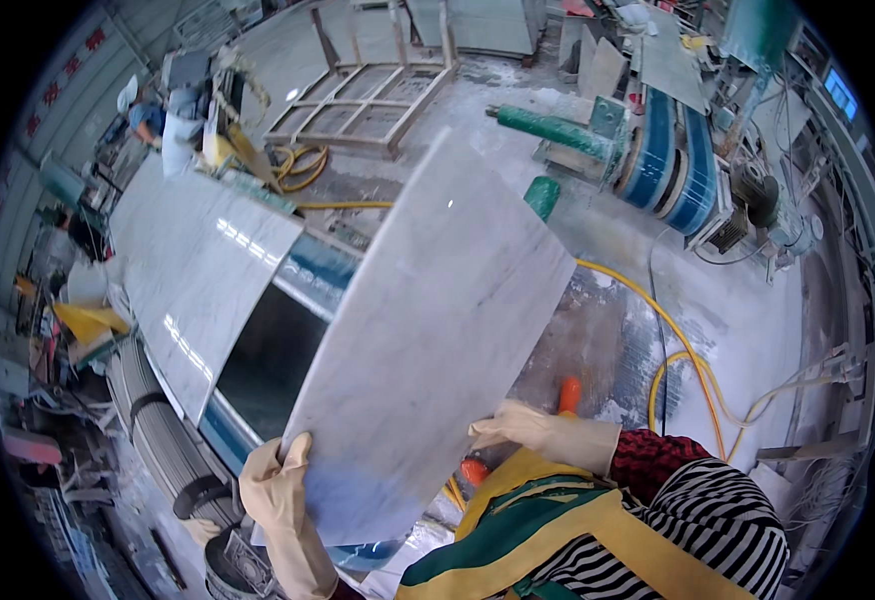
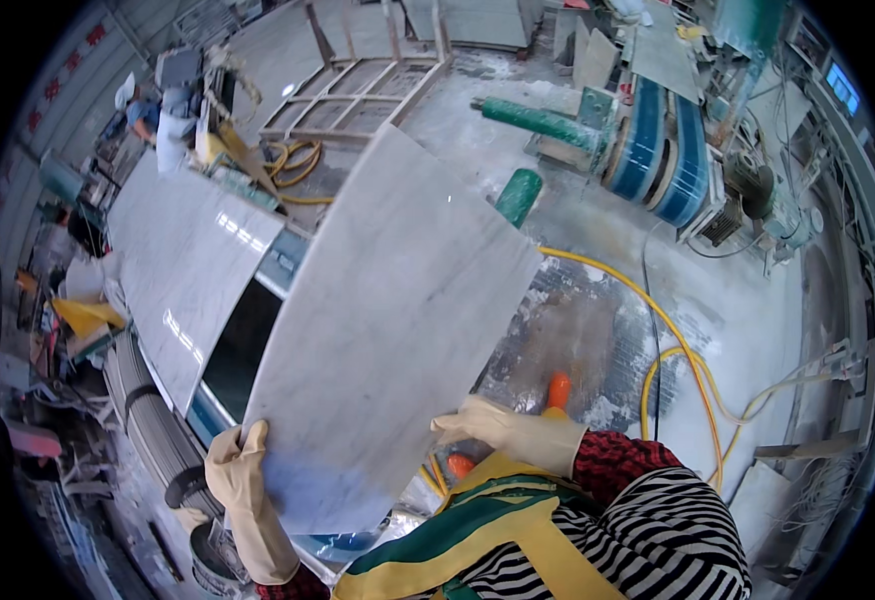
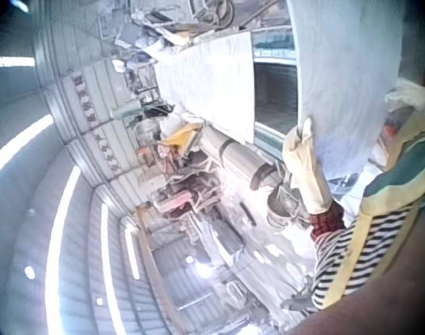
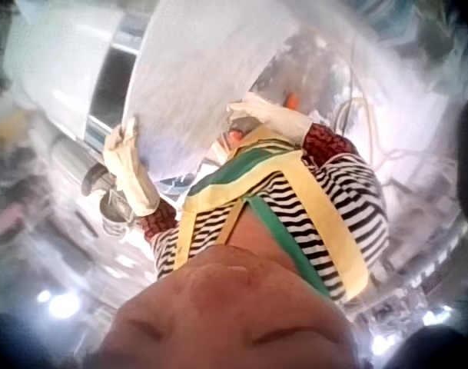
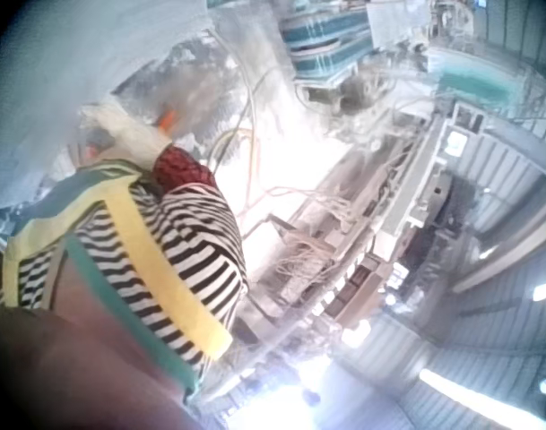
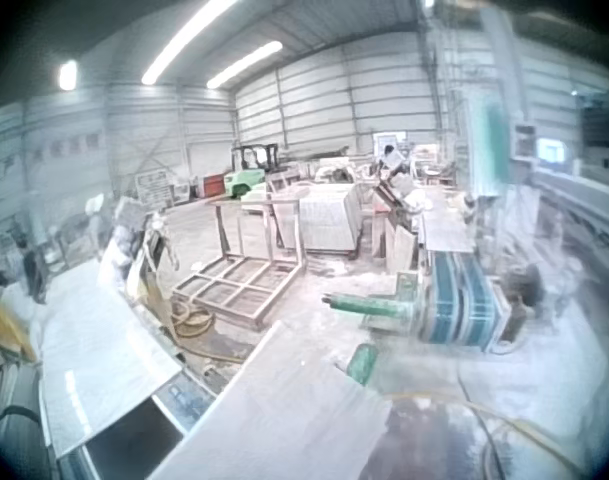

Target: The person feeds large stone slabs into a polishing machine, guides them through the rollers, and removes them at the other end. This process is repeated multiple times with different slabs.

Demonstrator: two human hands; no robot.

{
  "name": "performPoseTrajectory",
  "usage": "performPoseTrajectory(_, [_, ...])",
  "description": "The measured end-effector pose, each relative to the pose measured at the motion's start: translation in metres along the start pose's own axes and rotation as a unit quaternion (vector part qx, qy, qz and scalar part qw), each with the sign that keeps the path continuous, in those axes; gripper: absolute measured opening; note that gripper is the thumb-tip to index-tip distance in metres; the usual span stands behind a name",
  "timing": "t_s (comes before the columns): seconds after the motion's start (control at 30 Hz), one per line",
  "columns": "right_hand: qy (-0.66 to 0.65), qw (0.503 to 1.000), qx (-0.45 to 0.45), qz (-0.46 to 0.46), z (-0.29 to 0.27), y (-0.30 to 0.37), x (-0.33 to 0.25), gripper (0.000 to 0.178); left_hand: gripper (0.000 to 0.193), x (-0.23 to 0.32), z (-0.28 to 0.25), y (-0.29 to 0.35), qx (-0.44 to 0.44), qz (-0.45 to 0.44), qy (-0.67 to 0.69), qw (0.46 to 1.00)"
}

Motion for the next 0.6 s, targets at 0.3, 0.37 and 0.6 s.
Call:
performPoseTrajectory(0.3, [0.252, 0.914, 0.318, 0.010, -0.265, 0.158, -0.147, 0.057, 0.042, 0.075, 0.246, -0.029, -0.048, 0.022, 0.195, 0.979])
performPoseTrajectory(0.37, [0.190, 0.900, 0.390, -0.049, -0.341, 0.177, -0.126, 0.053, 0.047, 0.108, 0.321, -0.029, -0.104, -0.007, 0.298, 0.949])
performPoseTrajectory(0.6, [-0.040, 0.875, 0.482, -0.034, -0.437, 0.283, -0.158, 0.034, 0.045, 0.205, 0.502, 0.020, -0.220, -0.150, 0.438, 0.859])
Point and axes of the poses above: each hand's wrist, its own y-axis away from the middle knuckle, its own z-axis out of the palm, x = y × z, the point moved 4 cm from there along -y, towards the middle knuckle, and after that the axes turned 15 degrees about y, right-handed, at the moved point
